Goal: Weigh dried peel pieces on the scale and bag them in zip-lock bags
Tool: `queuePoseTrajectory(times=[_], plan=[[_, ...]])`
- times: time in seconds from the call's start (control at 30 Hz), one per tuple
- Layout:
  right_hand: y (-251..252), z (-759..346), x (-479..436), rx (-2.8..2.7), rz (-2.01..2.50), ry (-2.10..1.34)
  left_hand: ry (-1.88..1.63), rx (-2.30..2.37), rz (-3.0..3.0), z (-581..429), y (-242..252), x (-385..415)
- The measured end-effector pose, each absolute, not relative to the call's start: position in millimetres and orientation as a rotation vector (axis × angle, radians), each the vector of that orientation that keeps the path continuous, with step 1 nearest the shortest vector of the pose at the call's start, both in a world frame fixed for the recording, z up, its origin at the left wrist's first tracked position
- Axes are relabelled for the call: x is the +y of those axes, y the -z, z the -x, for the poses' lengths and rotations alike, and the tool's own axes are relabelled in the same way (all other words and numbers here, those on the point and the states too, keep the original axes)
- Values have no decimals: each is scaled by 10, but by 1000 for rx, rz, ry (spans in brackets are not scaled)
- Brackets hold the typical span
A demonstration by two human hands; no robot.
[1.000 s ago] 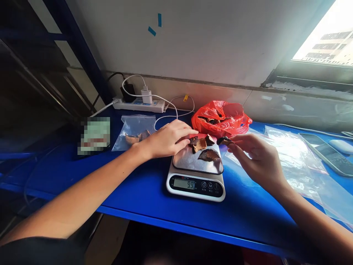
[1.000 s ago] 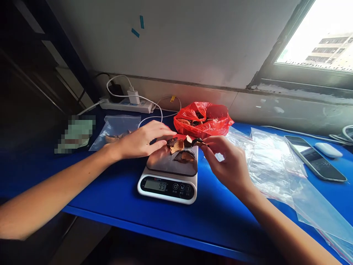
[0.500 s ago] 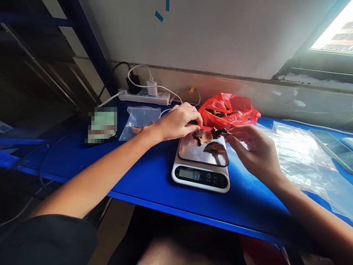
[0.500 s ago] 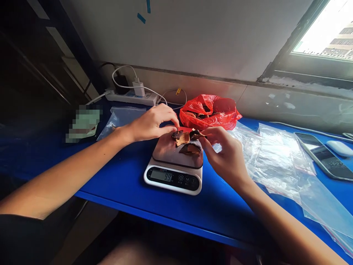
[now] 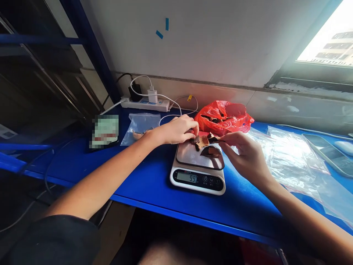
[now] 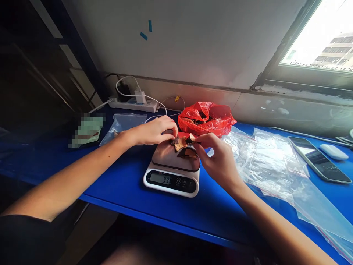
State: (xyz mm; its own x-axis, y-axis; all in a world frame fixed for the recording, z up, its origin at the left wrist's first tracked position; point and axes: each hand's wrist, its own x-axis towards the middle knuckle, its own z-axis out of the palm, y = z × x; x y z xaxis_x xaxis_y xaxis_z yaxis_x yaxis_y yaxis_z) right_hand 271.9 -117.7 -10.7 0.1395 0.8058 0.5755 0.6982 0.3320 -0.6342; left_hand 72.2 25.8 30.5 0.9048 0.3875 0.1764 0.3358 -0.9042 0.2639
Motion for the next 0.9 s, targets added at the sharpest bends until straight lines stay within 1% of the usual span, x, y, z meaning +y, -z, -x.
queuePoseTrajectory(times=[0.17,0.27,0.37,0.5,0.7,0.8,0.9], plan=[[124,-2700,-1146,-1643,1378,-65,-244,585,-2828,-683,-353,266],[148,-2702,-1124,-1631,1400,-60,-298,565,-2798,-651,-367,281],[170,-2707,-1105,-1693,1391,-26,-455,602,-2676,-582,-370,298],[163,-2722,-1110,-1797,1333,118,-723,589,-2327,-442,-349,350],[107,-2793,-1155,-1717,1348,147,-1194,667,-1780,-294,-343,537],[93,-2818,-1170,-1652,1392,57,-1304,707,-1466,-225,-374,636],[89,-2826,-1183,-1617,1409,-36,-1303,710,-1338,-158,-392,719]])
